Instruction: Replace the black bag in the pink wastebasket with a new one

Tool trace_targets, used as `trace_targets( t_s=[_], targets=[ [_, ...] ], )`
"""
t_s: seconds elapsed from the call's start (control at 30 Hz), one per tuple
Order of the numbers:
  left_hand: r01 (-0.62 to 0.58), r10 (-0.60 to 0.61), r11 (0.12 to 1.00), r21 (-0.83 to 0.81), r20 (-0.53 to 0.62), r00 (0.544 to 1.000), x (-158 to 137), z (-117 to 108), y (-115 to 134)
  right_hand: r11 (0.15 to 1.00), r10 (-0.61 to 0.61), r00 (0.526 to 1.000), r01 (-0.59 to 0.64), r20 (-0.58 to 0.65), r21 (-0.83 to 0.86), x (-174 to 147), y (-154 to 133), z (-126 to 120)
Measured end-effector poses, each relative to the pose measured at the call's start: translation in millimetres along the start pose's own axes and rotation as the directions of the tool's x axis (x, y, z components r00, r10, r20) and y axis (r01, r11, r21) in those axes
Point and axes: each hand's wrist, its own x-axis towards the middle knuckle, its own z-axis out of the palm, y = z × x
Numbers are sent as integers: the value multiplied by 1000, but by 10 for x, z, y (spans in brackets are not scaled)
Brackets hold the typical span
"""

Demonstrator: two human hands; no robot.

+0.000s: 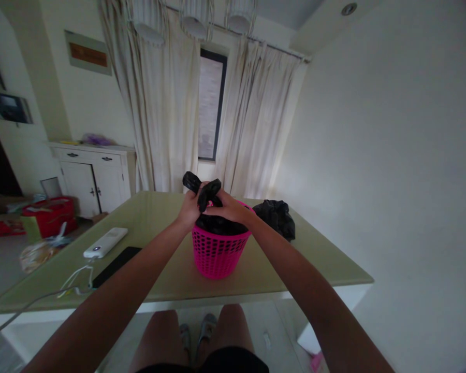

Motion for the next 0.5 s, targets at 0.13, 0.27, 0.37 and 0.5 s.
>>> trace_targets(
  t_s=[0.13, 0.27, 0.37, 0.5],
  targets=[
    [62, -62, 997, 40, 4, 998, 71, 44, -67, 999, -24, 997, 21, -76, -34, -33, 60, 35],
    [64, -65, 991, 120, -2, 998, 109, 73, -125, 996, 69, 961, -81, -268, -33, -13, 169, 77],
    [-20, 20, 982, 188, 4, 1000, 55, 81, -124, 979, 190, 886, -137, -424, 153, 35, 269, 111],
    [-396, 374, 769, 502, 149, 915, -97, 35, -145, 900, 400, 777, -234, -486, 367, 37, 402, 112]
  ],
)
